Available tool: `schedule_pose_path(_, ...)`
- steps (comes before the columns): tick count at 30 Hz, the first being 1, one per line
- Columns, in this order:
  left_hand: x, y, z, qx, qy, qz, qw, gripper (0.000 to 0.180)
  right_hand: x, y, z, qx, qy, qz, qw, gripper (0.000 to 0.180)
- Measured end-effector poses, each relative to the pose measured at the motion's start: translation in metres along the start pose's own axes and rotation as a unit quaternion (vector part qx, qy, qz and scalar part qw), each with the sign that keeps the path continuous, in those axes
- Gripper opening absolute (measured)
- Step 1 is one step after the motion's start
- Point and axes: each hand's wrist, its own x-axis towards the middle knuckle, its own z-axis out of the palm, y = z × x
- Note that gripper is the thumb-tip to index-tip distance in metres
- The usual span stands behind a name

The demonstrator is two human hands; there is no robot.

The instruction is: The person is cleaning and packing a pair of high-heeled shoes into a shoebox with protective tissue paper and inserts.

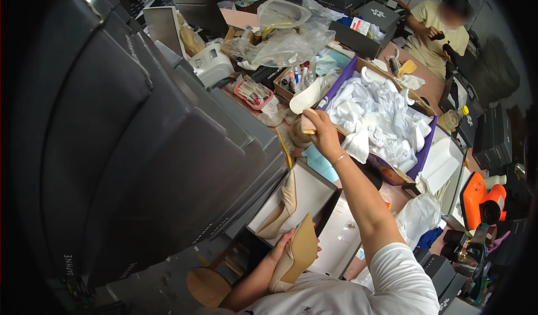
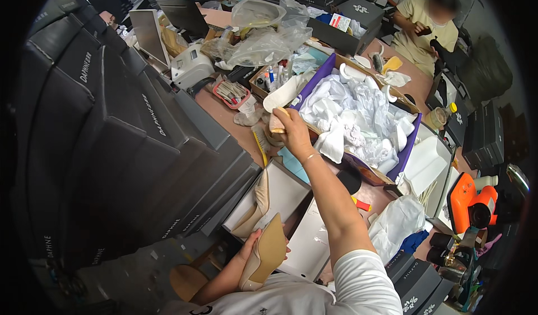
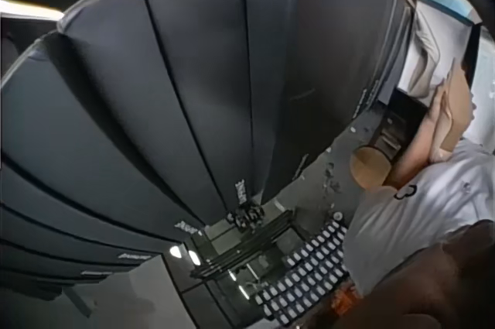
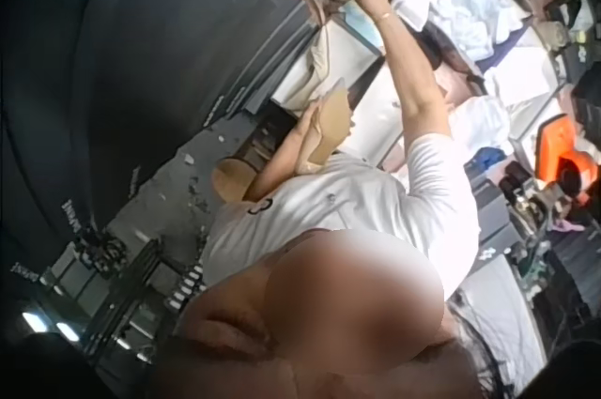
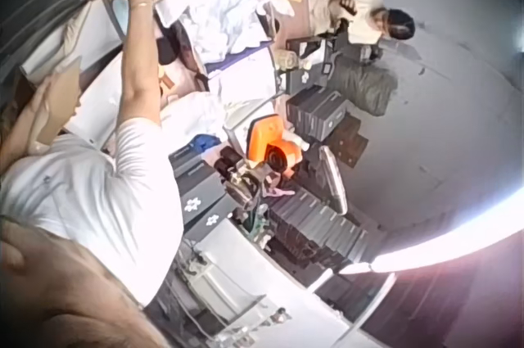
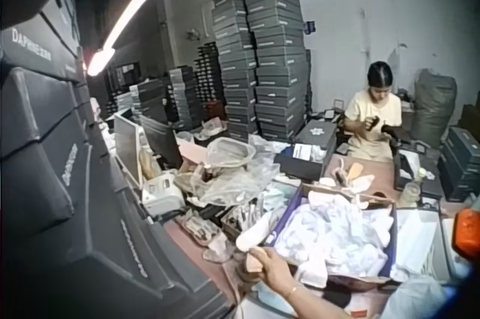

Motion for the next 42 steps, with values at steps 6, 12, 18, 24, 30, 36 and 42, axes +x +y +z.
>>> schedule_pose_path(6, 0.0, 0.0, -0.007, -0.013, -0.009, 0.003, 1.0, 0.075, -0.042, -0.003, -0.072, 0.432, 0.333, 0.366, 0.754, 0.046)
schedule_pose_path(12, 0.0, 0.008, -0.006, -0.018, 0.0, -0.011, 1.0, 0.068, -0.023, -0.017, -0.055, 0.131, 0.237, 0.188, 0.944, 0.045)
schedule_pose_path(18, -0.008, 0.009, -0.011, 0.038, 0.021, 0.055, 0.998, 0.066, -0.015, -0.012, -0.004, -0.073, -0.023, 0.006, 0.997, 0.056)
schedule_pose_path(24, -0.019, 0.007, -0.004, 0.072, 0.03, 0.105, 0.991, 0.06, -0.085, -0.094, -0.073, -0.001, -0.205, 0.107, 0.973, 0.034)
schedule_pose_path(30, -0.005, -0.019, 0.025, 0.147, 0.07, 0.113, 0.98, 0.048, -0.224, -0.187, -0.124, 0.039, -0.218, -0.009, 0.975, 0.028)
schedule_pose_path(36, -0.018, -0.026, 0.038, 0.172, -0.03, 0.066, 0.982, 0.052, -0.257, -0.23, -0.138, 0.027, -0.238, -0.006, 0.971, 0.029)
schedule_pose_path(42, -0.025, -0.052, 0.054, 0.151, 0.111, 0.16, 0.969, 0.046, -0.23, -0.213, -0.127, -0.003, -0.125, 0.088, 0.988, 0.012)
